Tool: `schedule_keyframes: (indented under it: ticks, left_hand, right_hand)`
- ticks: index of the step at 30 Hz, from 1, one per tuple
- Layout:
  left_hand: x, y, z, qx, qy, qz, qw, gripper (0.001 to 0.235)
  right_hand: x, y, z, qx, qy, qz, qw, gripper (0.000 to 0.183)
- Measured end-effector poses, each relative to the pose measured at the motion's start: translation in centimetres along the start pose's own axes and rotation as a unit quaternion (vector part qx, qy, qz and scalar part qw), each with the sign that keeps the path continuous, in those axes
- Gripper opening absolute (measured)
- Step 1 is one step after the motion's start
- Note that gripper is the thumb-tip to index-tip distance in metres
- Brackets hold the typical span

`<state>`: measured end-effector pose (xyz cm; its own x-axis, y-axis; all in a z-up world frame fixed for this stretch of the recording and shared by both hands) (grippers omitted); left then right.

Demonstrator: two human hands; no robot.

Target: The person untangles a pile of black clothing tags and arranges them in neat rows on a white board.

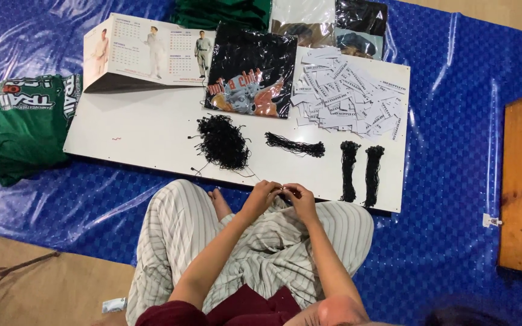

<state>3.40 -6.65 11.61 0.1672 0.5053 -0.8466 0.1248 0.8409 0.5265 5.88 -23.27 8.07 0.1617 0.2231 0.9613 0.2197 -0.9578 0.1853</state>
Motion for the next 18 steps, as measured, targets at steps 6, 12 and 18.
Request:
schedule_keyframes:
  ticks: [6,12,18]
  left_hand:
    - [4.7,1.3,2.5,-0.115,-0.121,0.264,0.95,0.019]
    - [6.1,5.8,5.9,-0.1,-0.059,0.273,0.955,0.016]
    - [8.4,4.1,10.2,-0.07,0.001,0.341,0.938,0.025]
  right_hand:
    - [-1.2,4.3,1.8,-0.076,-0.015,-0.05,0.996,0.015]
    - [2.4,8.9,3.6,-0.138,-0.014,-0.132,0.982,0.013]
    - [1.3,10.4,7.8,-0.162,-0.021,-0.185,0.969,0.014]
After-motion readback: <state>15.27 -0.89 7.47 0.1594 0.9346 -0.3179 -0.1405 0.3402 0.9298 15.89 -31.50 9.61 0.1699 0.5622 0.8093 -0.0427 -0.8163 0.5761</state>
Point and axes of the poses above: each hand's wrist, its own z-axis towards the middle knuckle, its own y-axis out of the back of the hand, x = y × z, the point moved 8 cm from there along z, towards the middle knuckle, and after that the axes turned 3 degrees about x, right-handed, at the moved point
